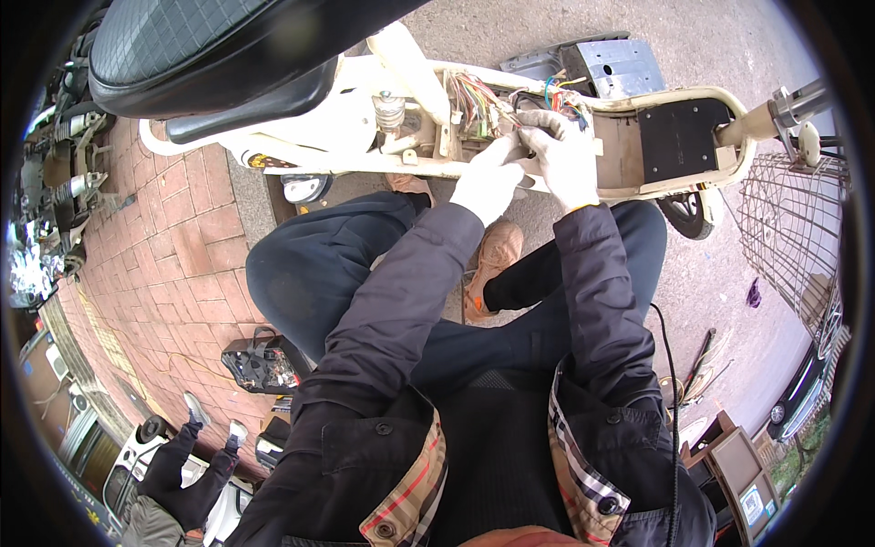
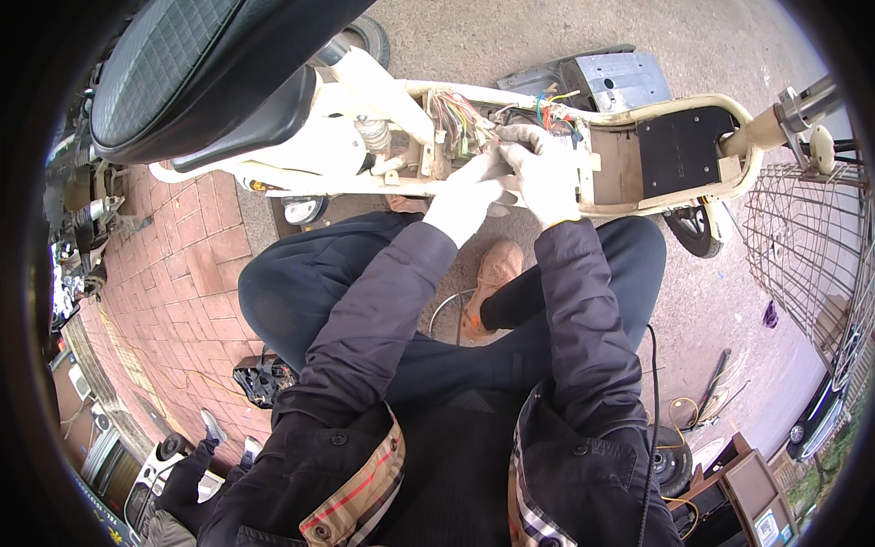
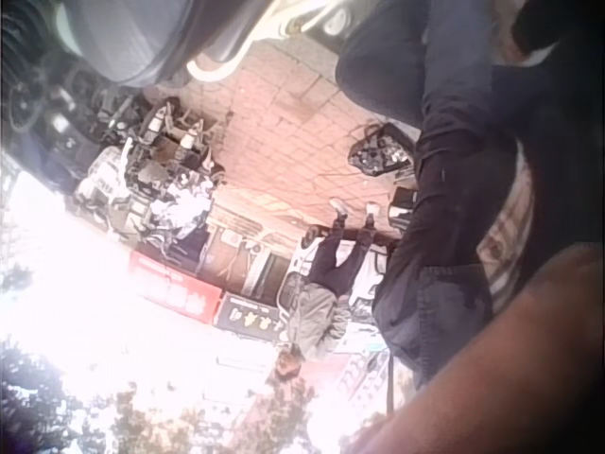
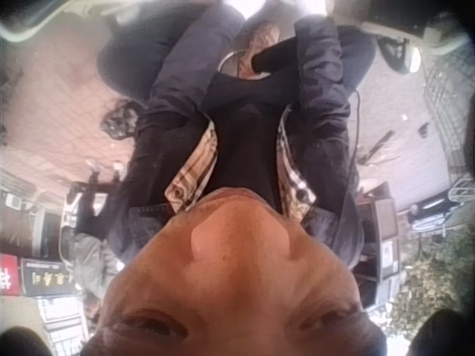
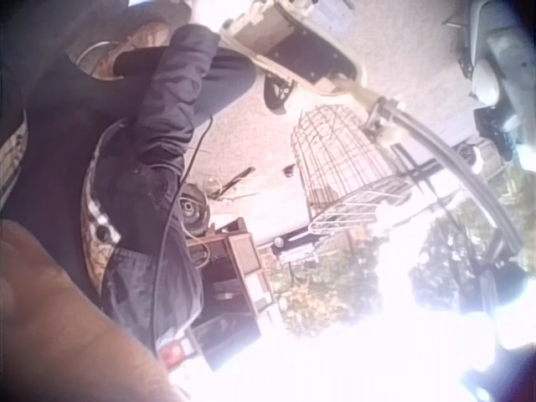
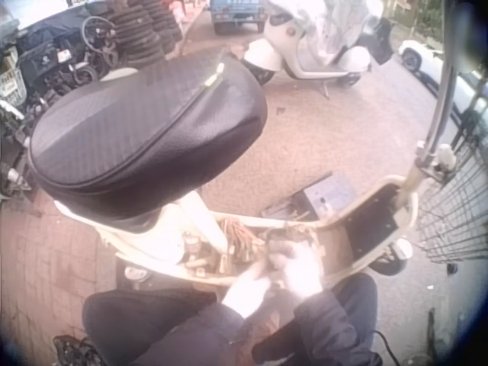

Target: The person repairs the wiring of a white electric scooter. They connect wires by hand, use a power drill to secure components, and wrap connections with electrical tape. The scooter remains open during the repair.

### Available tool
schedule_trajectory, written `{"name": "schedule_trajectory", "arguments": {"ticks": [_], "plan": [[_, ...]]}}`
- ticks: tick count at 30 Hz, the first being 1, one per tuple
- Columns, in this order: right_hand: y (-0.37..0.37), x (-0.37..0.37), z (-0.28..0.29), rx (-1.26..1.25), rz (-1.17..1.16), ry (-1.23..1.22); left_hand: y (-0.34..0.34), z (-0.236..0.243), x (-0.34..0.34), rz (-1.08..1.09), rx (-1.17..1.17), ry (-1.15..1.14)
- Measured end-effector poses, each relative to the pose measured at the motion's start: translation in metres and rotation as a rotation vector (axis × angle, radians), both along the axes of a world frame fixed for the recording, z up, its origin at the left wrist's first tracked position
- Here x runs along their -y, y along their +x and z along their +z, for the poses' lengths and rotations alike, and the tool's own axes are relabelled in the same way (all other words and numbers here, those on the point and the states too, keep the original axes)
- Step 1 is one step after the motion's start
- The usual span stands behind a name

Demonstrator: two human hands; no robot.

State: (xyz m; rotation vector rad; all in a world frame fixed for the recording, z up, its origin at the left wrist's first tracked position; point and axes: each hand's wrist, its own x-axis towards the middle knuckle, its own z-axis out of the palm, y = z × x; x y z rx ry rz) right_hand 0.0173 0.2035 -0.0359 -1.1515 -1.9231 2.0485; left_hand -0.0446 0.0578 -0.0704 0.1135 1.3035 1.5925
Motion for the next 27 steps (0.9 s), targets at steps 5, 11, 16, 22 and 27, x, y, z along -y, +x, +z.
{"name": "schedule_trajectory", "arguments": {"ticks": [5,11,16,22,27], "plan": [[-0.001,0.0,-0.003,-0.025,0.019,0.145,0.0,0.004,0.003,-0.111,-0.175,-0.13],[0.001,-0.003,0.01,0.017,0.12,0.32,-0.043,0.075,0.041,-0.136,-0.943,-0.177],[-0.003,0.003,0.019,0.044,0.163,0.342,-0.088,0.123,0.081,-0.252,-1.261,-0.271],[-0.003,0.007,0.014,0.003,0.106,0.303,-0.089,0.098,0.072,-0.338,-0.984,-0.395],[-0.003,0.01,0.008,0.003,0.103,0.23,-0.072,0.069,0.045,-0.107,-0.225,-0.155]]}}
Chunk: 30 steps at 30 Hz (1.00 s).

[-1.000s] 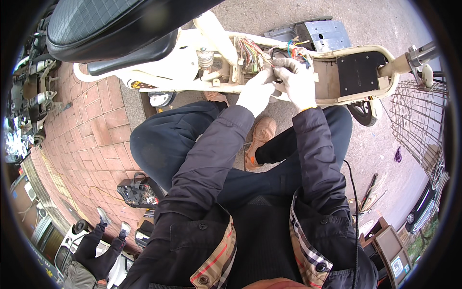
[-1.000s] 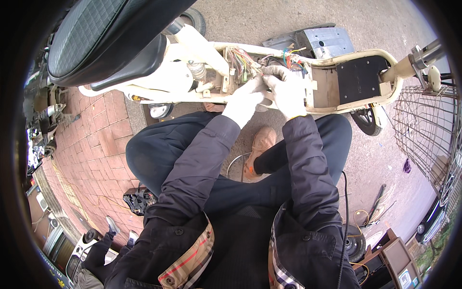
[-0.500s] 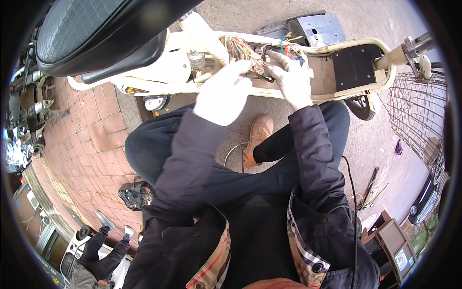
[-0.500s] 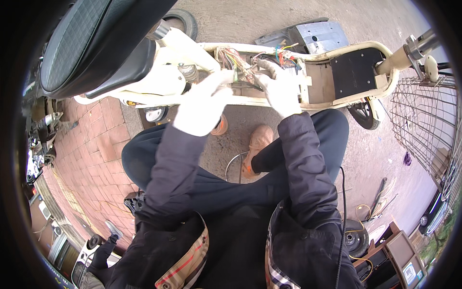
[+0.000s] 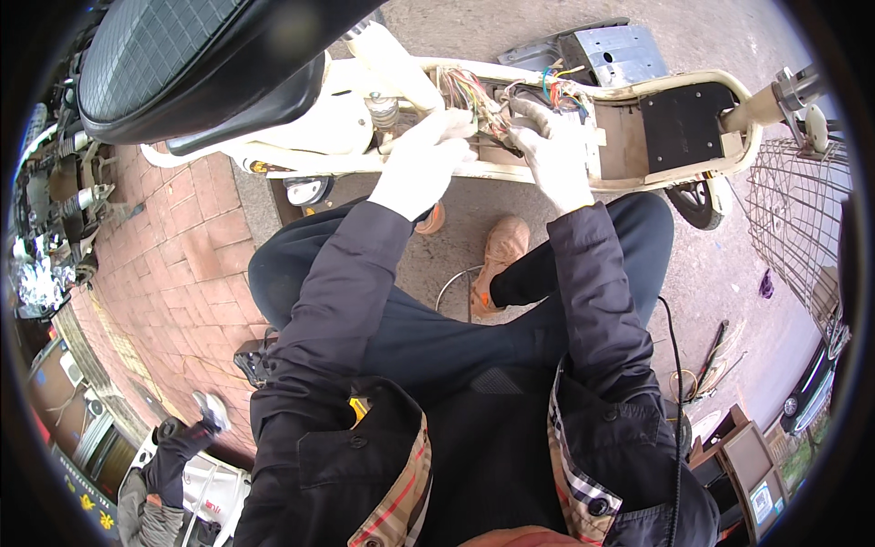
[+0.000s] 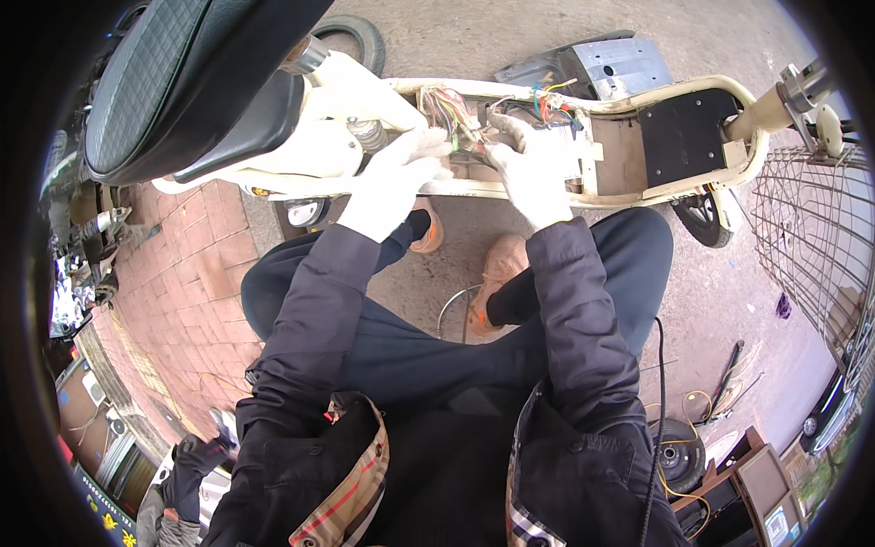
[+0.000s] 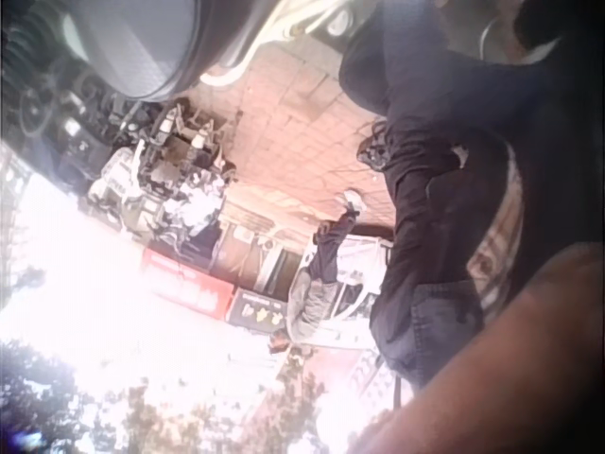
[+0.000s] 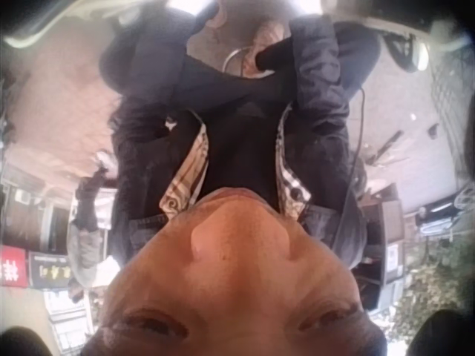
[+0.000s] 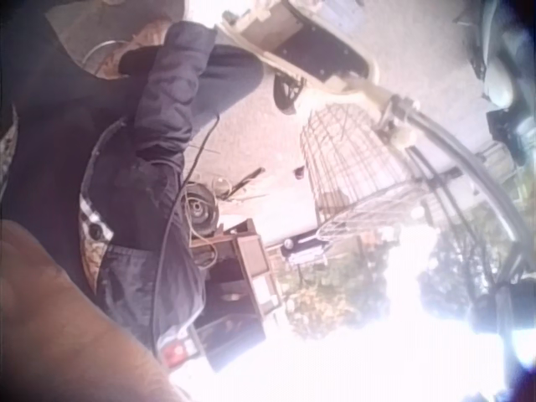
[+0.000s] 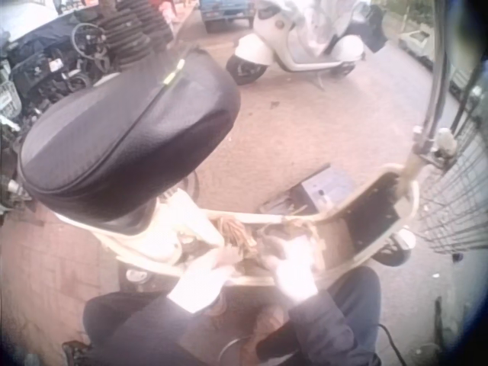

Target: The person repairs the wiring of a white electric scooter. They connect wires by hand, use a power drill to secure components, and wrap connections with electrical tape. The scooter remains open during the repair.

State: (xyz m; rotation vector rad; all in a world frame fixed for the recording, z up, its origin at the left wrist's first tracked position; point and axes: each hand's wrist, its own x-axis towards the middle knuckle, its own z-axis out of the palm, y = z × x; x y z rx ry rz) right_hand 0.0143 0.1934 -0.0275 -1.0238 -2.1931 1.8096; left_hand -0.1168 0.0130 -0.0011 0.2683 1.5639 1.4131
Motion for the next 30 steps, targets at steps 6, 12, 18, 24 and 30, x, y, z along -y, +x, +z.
{"name": "schedule_trajectory", "arguments": {"ticks": [6,12,18,24,30], "plan": [[0.003,0.009,-0.005,-0.051,-0.064,-0.132,0.007,-0.031,-0.026,0.064,0.116,-0.016],[0.002,0.037,-0.013,-0.175,-0.184,-0.236,-0.002,-0.05,-0.033,0.194,0.44,0.083],[0.001,0.057,-0.017,-0.107,-0.153,-0.064,-0.007,-0.057,-0.042,0.357,0.425,0.014],[-0.005,0.055,-0.025,0.017,-0.21,-0.314,-0.011,-0.069,-0.038,0.359,0.552,0.105],[-0.014,0.044,-0.032,0.011,-0.163,-0.411,-0.008,-0.075,-0.037,0.396,0.544,0.14]]}}
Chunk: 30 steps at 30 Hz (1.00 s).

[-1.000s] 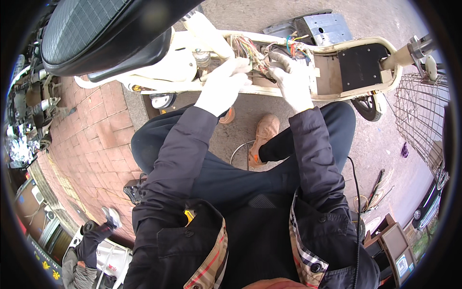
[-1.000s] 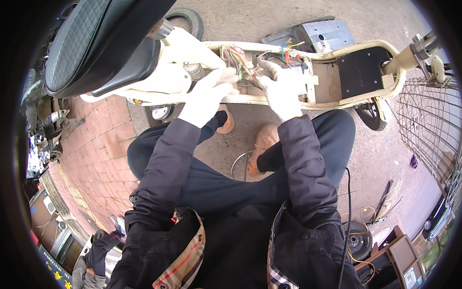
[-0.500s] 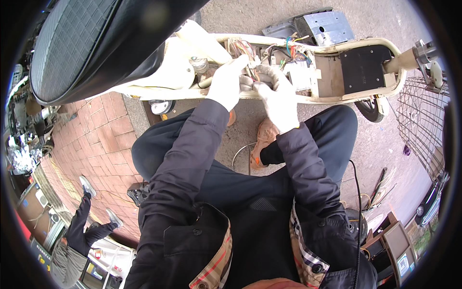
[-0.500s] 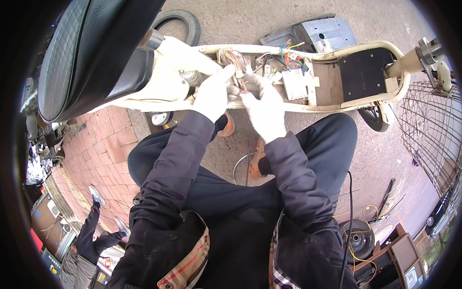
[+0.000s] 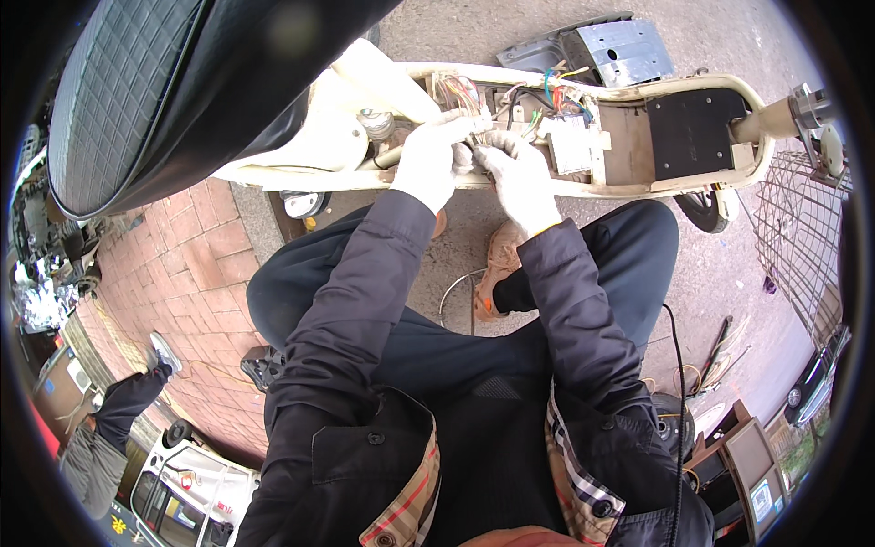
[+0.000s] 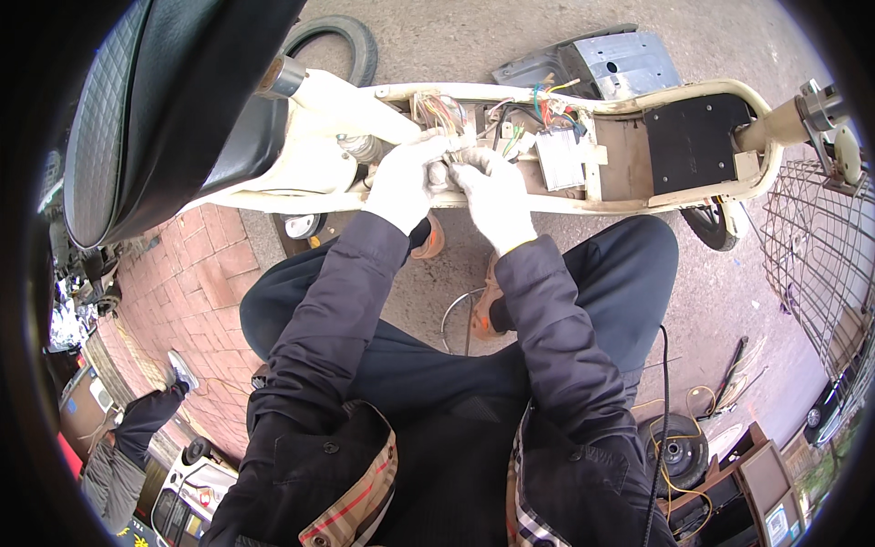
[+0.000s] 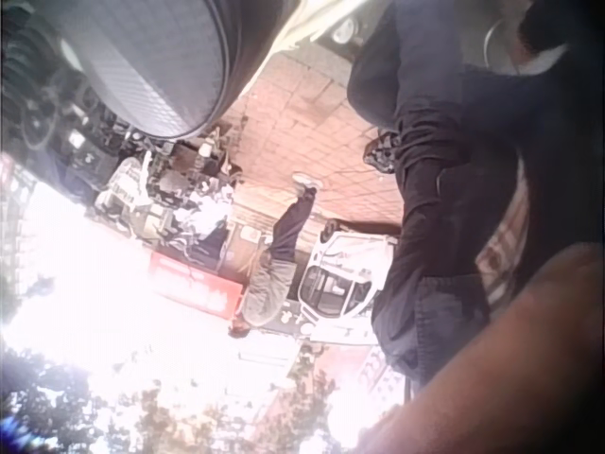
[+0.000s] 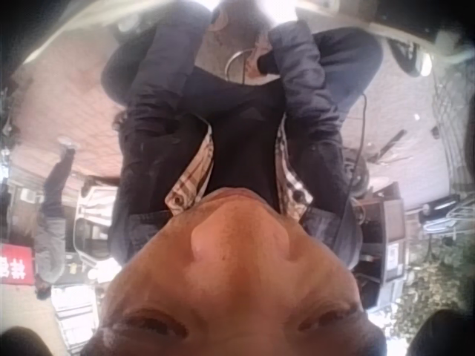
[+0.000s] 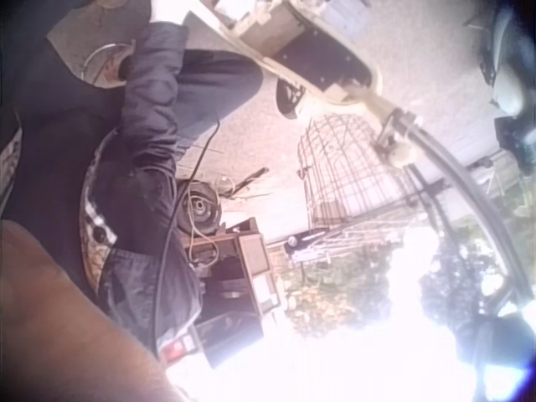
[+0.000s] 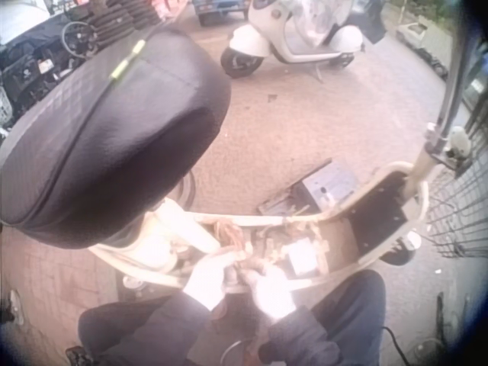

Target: The person repairs the wiring of a white electric scooter. They connect wires by hand, use a power drill to secure components, and wrap connections with electrical tape. The scooter remains open during the repair.

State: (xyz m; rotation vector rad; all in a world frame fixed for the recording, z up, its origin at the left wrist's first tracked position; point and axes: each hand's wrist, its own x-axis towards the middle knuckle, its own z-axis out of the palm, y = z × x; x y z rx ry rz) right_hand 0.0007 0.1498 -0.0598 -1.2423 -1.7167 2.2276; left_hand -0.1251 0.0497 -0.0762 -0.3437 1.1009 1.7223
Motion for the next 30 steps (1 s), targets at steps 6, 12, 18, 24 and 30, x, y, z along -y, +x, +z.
{"name": "schedule_trajectory", "arguments": {"ticks": [6,12,18,24,30], "plan": [[0.005,-0.003,-0.001,-0.062,-0.071,-0.059,0.005,0.004,0.0,0.043,-0.032,-0.117],[0.012,-0.004,-0.007,-0.059,-0.06,-0.003,0.001,0.016,0.001,-0.098,-0.087,-0.128],[0.007,-0.006,-0.001,-0.058,-0.083,-0.191,0.005,0.012,-0.001,-0.033,-0.1,-0.089],[-0.011,-0.01,0.004,-0.022,0.108,0.039,0.002,0.002,-0.001,-0.026,-0.048,-0.024],[0.0,-0.009,-0.009,-0.135,0.153,0.468,0.002,0.003,-0.002,-0.039,-0.013,0.004]]}}
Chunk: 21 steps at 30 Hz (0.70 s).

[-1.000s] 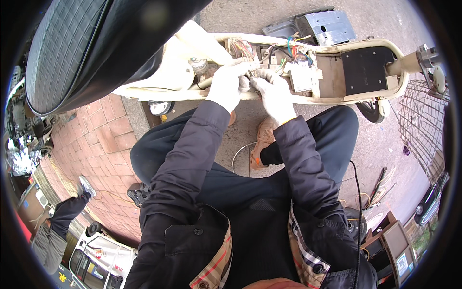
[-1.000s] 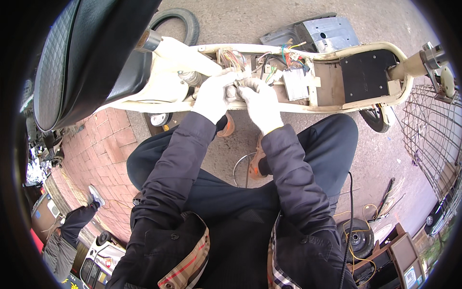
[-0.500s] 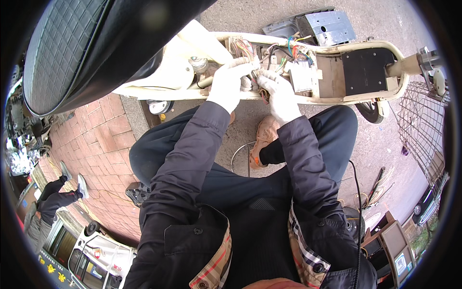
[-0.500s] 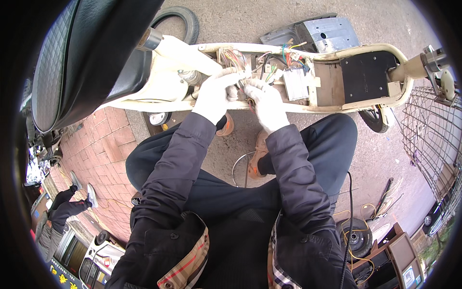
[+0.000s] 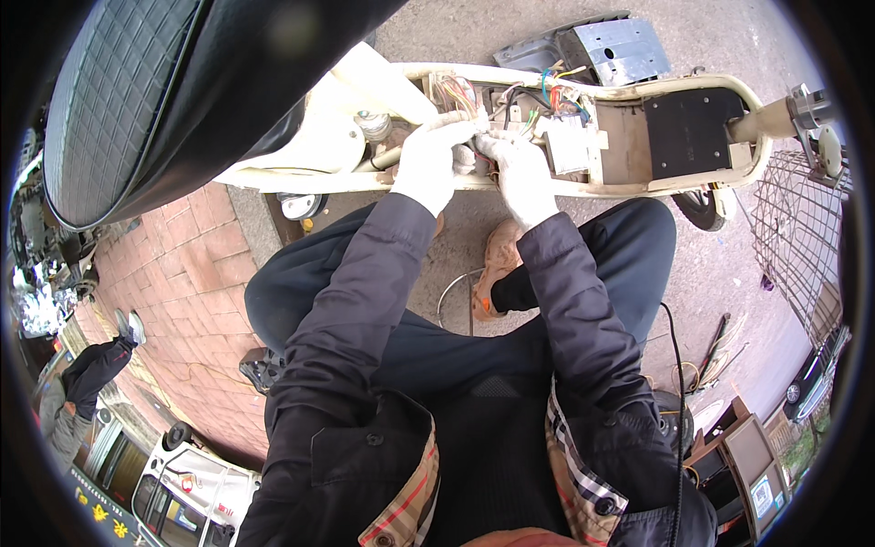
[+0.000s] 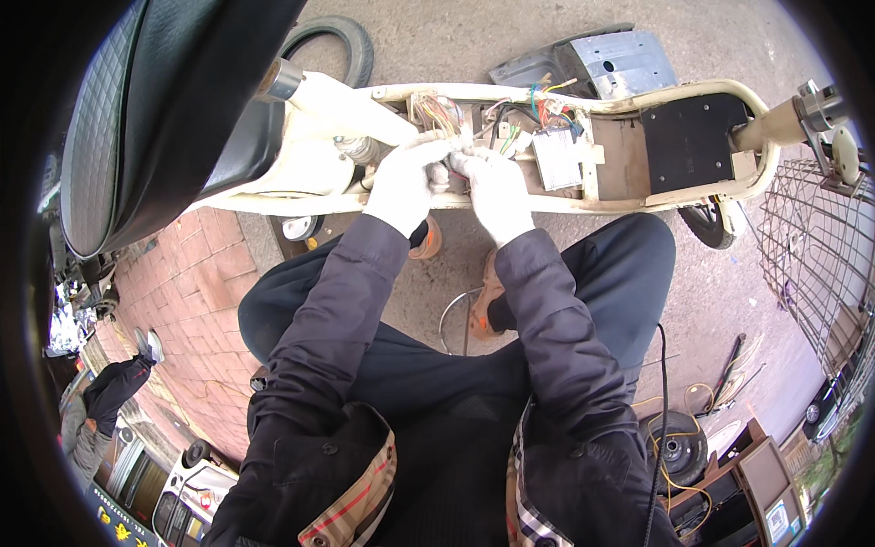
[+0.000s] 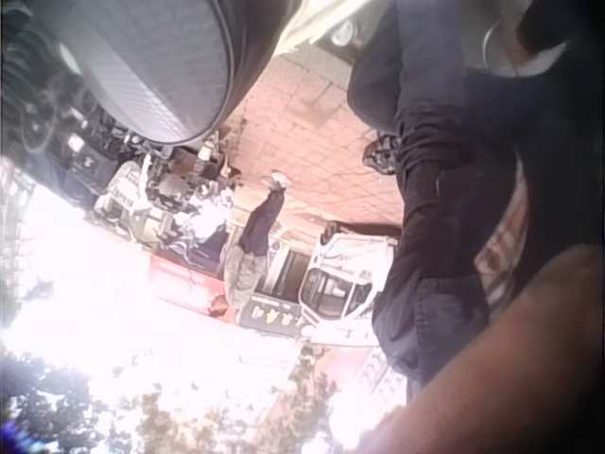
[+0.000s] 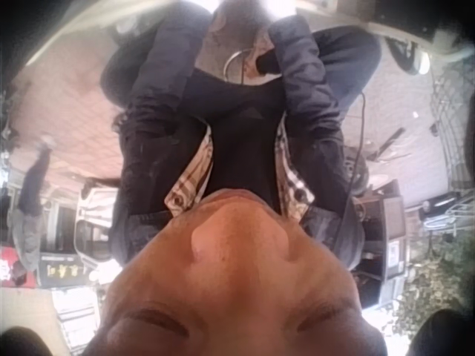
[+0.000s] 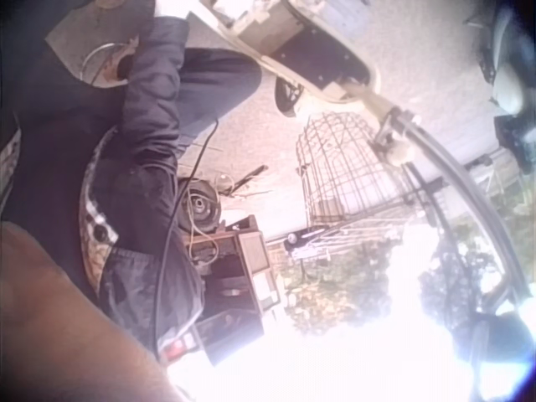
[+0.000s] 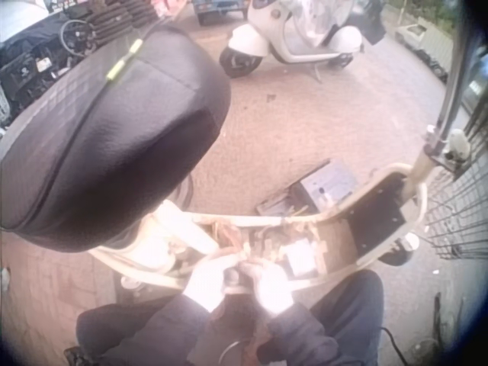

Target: The person repairs the wiring of a white electric scooter. They connect wires by hand, use a power drill to secure components, and wrap connections with electrical tape. The scooter remains open during the repair.

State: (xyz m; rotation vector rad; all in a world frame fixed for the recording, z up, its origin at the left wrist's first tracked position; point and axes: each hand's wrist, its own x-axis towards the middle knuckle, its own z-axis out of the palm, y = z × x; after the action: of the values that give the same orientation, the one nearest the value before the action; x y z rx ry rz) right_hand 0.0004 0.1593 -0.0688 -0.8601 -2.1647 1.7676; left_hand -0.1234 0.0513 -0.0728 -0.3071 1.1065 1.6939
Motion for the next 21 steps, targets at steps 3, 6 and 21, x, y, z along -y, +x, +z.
{"name": "schedule_trajectory", "arguments": {"ticks": [3,6,21], "plan": [[0.01,0.004,0.002,0.086,-0.172,-0.377,0.001,0.001,0.001,0.013,0.009,-0.01],[0.007,0.007,0.007,0.071,-0.241,-0.526,0.001,0.0,0.0,-0.005,-0.019,-0.032],[0.023,0.001,0.005,0.115,-0.177,-0.536,0.0,0.0,0.002,-0.024,0.007,-0.071]]}}
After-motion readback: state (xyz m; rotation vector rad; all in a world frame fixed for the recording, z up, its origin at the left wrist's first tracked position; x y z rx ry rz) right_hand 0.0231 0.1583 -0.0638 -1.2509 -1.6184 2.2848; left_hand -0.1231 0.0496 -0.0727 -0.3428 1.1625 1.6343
